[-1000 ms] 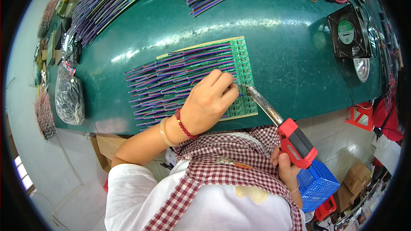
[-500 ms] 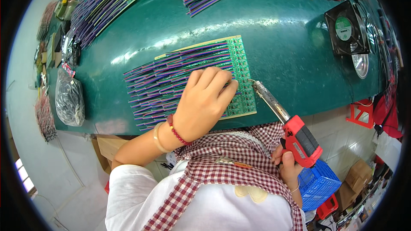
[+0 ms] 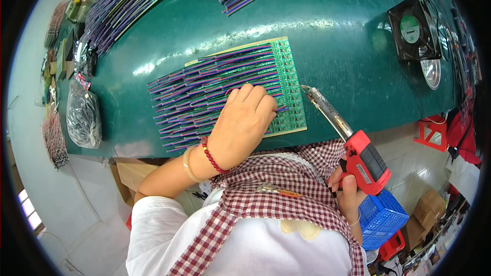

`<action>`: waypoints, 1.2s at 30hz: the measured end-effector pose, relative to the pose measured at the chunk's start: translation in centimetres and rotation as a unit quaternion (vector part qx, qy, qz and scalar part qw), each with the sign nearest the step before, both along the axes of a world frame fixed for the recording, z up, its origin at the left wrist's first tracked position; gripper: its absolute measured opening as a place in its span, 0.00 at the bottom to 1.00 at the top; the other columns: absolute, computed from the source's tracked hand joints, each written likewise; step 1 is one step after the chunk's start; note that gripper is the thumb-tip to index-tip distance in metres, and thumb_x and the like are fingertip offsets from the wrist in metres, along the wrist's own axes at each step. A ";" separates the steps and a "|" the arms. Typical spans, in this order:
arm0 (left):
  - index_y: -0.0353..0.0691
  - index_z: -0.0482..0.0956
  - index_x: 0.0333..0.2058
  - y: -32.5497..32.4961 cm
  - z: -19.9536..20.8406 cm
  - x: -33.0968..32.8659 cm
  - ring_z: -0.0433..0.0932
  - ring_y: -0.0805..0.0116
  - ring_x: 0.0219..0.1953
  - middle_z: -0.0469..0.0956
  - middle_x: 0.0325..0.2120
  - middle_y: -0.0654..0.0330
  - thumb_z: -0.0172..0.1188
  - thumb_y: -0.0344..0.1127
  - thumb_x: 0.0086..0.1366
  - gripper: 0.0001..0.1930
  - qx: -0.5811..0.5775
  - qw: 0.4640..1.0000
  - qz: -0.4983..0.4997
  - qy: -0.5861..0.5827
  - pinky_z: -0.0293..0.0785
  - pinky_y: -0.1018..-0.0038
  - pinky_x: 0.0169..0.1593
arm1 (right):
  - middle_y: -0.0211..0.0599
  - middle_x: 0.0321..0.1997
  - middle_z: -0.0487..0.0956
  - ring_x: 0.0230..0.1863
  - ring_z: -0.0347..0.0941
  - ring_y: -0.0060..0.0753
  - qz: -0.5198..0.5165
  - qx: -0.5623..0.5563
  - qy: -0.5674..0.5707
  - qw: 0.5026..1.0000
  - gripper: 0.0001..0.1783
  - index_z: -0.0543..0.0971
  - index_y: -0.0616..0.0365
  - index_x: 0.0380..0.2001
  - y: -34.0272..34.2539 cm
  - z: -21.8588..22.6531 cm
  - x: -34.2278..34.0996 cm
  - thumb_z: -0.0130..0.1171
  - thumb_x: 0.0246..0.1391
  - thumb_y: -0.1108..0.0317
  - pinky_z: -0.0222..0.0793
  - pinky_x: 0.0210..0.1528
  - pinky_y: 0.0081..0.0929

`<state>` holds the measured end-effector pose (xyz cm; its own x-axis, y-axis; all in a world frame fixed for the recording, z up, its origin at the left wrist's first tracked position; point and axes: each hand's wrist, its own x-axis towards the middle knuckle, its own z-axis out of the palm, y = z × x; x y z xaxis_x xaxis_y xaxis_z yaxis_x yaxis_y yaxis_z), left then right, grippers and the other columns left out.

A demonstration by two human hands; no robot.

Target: The person solders wire bundles onto a circuit board panel using a soldering tool, sets the panel aside, and places new wires onto another circuit board panel to solder them.

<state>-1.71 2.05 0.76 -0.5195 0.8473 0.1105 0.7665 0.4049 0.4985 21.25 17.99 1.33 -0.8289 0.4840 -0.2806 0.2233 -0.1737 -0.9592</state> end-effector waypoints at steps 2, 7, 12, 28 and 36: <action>0.39 0.72 0.30 -0.2 0.4 0.2 0.69 0.58 0.34 0.70 0.28 0.58 0.63 0.25 0.52 0.08 0.008 1.000 -0.001 0.004 0.65 0.66 0.40 | 0.35 0.19 0.69 0.18 0.62 0.21 -0.001 0.006 0.004 1.000 0.29 0.64 0.68 0.54 -0.1 0.0 0.0 0.52 0.62 0.52 0.64 0.24 0.22; 0.39 0.73 0.30 0.2 0.9 0.6 0.70 0.59 0.34 0.71 0.29 0.59 0.63 0.25 0.52 0.08 -0.010 1.000 -0.002 0.005 0.64 0.67 0.39 | 0.34 0.18 0.68 0.18 0.62 0.21 -0.012 0.016 -0.002 1.000 0.29 0.64 0.68 0.54 0.2 0.0 0.3 0.51 0.63 0.53 0.65 0.24 0.22; 0.38 0.73 0.29 0.3 1.1 0.2 0.72 0.57 0.32 0.72 0.28 0.58 0.63 0.23 0.51 0.08 0.068 0.998 0.017 0.000 0.67 0.66 0.36 | 0.35 0.18 0.68 0.16 0.62 0.21 -0.023 0.015 0.006 1.000 0.28 0.64 0.69 0.53 0.2 -0.2 0.3 0.50 0.63 0.54 0.65 0.23 0.22; 0.35 0.76 0.33 0.6 0.1 -0.9 0.76 0.57 0.32 0.74 0.29 0.55 0.62 0.18 0.49 0.11 0.123 0.992 0.000 0.026 0.73 0.68 0.34 | 0.34 0.16 0.67 0.15 0.61 0.22 -0.054 0.027 0.018 0.998 0.29 0.65 0.69 0.52 0.5 -0.1 0.9 0.50 0.62 0.52 0.64 0.21 0.22; 0.38 0.78 0.34 1.3 0.6 -1.7 0.74 0.59 0.37 0.74 0.34 0.58 0.64 0.24 0.50 0.11 0.073 0.989 0.070 0.111 0.68 0.66 0.39 | 0.35 0.16 0.67 0.15 0.61 0.22 -0.051 0.021 0.018 0.998 0.29 0.64 0.69 0.53 0.3 -0.3 0.6 0.50 0.62 0.53 0.64 0.21 0.22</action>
<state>-3.39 3.34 1.35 -0.5793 0.7353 0.3517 0.8055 0.4505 0.3850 21.88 18.26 1.01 -0.7840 0.5771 -0.2288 0.1708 -0.1538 -0.9732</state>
